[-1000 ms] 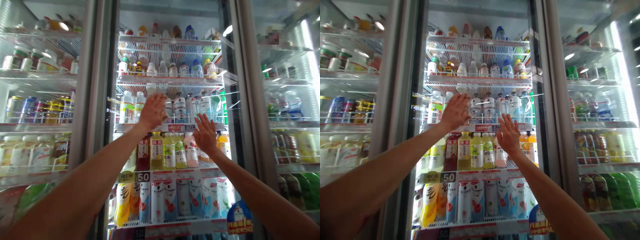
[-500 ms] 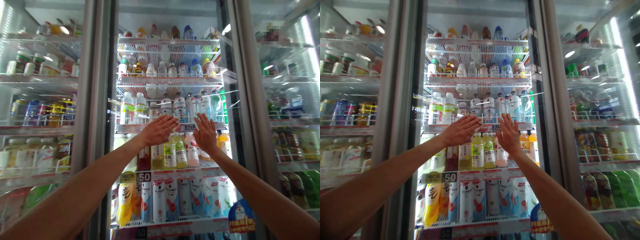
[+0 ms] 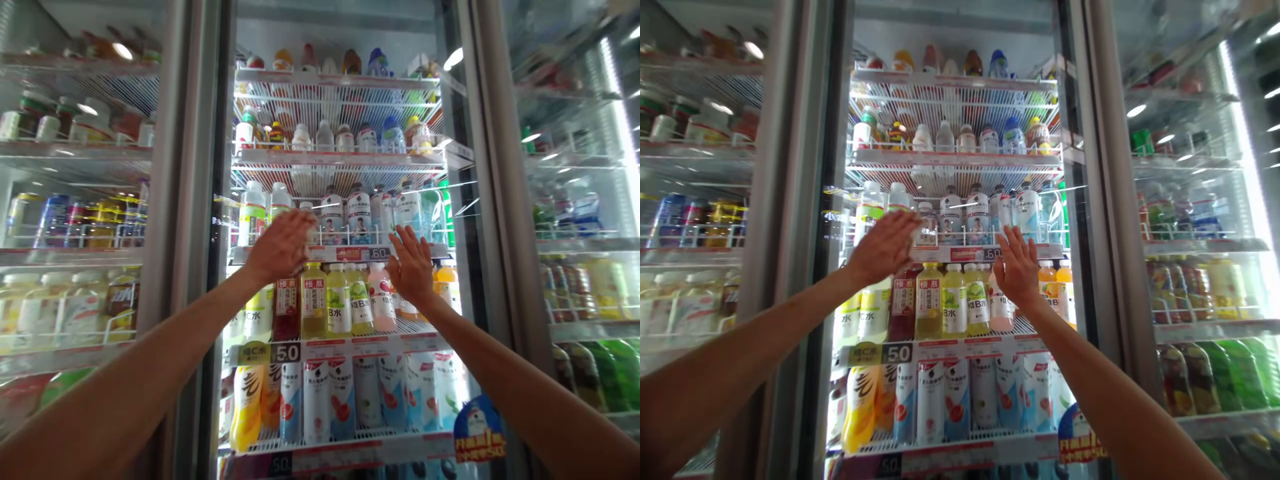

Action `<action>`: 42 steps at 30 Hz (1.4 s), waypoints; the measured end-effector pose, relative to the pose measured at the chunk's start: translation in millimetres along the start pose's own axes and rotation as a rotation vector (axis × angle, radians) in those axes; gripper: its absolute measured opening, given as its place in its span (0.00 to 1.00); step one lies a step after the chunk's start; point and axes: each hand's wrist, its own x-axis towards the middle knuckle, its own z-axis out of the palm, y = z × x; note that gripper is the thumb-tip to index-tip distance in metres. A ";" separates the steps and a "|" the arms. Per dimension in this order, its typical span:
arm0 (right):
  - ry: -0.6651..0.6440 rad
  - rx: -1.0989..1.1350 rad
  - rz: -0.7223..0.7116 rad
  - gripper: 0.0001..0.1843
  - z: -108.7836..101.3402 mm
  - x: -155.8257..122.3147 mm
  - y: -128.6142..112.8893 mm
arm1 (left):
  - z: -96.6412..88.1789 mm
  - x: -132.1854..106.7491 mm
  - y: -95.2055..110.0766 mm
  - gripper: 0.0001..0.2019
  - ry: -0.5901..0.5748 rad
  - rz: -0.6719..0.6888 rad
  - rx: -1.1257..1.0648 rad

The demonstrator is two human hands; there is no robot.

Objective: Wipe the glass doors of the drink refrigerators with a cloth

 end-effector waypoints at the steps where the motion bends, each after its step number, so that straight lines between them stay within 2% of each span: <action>1: -0.001 0.000 0.005 0.28 0.1 0.0 -0.1 | -0.1 -1.3 -3.9 0.26 0.065 -0.122 0.010; 2: -0.003 0.001 0.010 0.28 0.2 0.0 -0.2 | 0.3 -2.7 -5.6 0.26 0.110 -0.208 0.017; 3: -0.008 0.003 0.015 0.28 0.2 0.0 -0.4 | 1.2 -4.3 -4.6 0.27 0.125 -0.232 0.019; 4: -0.013 0.007 0.018 0.29 0.2 0.0 -0.5 | 2.3 -5.9 -1.4 0.27 0.101 -0.181 0.012; 7: -0.017 0.016 0.016 0.28 -0.6 0.1 -0.9 | 4.1 -9.7 9.6 0.26 -0.065 0.151 -0.034; 8: -0.018 0.017 0.016 0.28 -0.9 0.2 -1.0 | 3.7 -10.0 9.7 0.26 -0.090 0.192 -0.041; 9: -0.019 0.017 0.018 0.28 -1.1 0.3 -1.1 | 2.9 -9.9 7.5 0.25 -0.078 0.161 -0.038; 12: -0.029 0.018 0.035 0.28 -1.3 0.6 -1.5 | 0.7 -10.4 -1.0 0.27 0.081 -0.171 0.012; 13: -0.032 0.020 0.040 0.29 -1.3 0.7 -1.7 | 0.6 -12.0 -0.2 0.27 0.112 -0.229 0.022; 14: -0.033 0.024 0.043 0.29 -1.2 0.7 -1.8 | 1.0 -14.4 3.2 0.28 0.110 -0.215 0.021; 17: -0.036 0.028 0.040 0.29 -1.2 0.7 -1.8 | 2.6 -24.4 18.3 0.27 -0.035 0.095 -0.026; 18: -0.035 0.026 0.038 0.29 -1.3 0.7 -1.7 | 2.4 -27.0 20.0 0.27 -0.067 0.164 -0.037; 19: -0.035 0.024 0.036 0.29 -1.4 0.6 -1.5 | 1.7 -28.7 18.3 0.26 -0.071 0.170 -0.040; 20: -0.035 0.021 0.035 0.28 -1.5 0.6 -1.3 | 0.6 -29.4 13.6 0.26 -0.039 0.106 -0.033; 23: -0.030 0.013 0.032 0.27 -1.3 0.8 -1.0 | -2.4 -28.7 -3.8 0.26 0.136 -0.263 0.004; 24: -0.025 0.010 0.030 0.27 -1.2 0.8 -1.1 | -2.6 -29.1 -5.2 0.27 0.167 -0.331 0.010; 25: -0.019 0.007 0.029 0.26 -1.2 0.9 -1.3 | -2.3 -30.2 -2.9 0.27 0.171 -0.331 0.009; 26: -0.015 0.005 0.029 0.26 -1.2 1.0 -1.5 | -1.7 -32.0 2.5 0.28 0.143 -0.257 -0.002; 29: -0.019 0.005 0.036 0.25 -1.8 1.4 -2.4 | -0.4 -38.3 20.3 0.29 -0.027 0.138 -0.040; 30: -0.022 0.004 0.038 0.25 -2.2 1.5 -2.6 | -1.0 -39.3 21.1 0.29 -0.060 0.207 -0.043; 31: -0.023 0.004 0.036 0.25 -2.5 1.6 -2.7 | -2.4 -39.7 17.8 0.28 -0.066 0.210 -0.039; 32: -0.020 0.003 0.032 0.25 -2.8 1.6 -2.7 | -4.4 -39.6 11.2 0.28 -0.036 0.141 -0.026; 35: -0.012 -0.002 0.029 0.25 -2.9 1.4 -2.3 | -11.1 -43.2 -12.6 0.27 0.131 -0.224 0.032; 36: -0.013 -0.001 0.032 0.26 -2.8 1.3 -2.2 | -12.7 -47.2 -16.4 0.28 0.157 -0.288 0.044; 37: -0.017 0.001 0.037 0.26 -2.6 1.1 -2.1 | -13.7 -52.6 -17.0 0.28 0.154 -0.291 0.046; 41: -0.025 0.028 0.036 0.29 -2.1 0.9 -2.6 | -14.2 -75.7 -3.8 0.31 -0.022 0.054 -0.029; 42: -0.026 0.030 0.036 0.29 -2.1 1.0 -3.0 | -13.9 -77.8 -2.4 0.32 -0.027 0.067 -0.038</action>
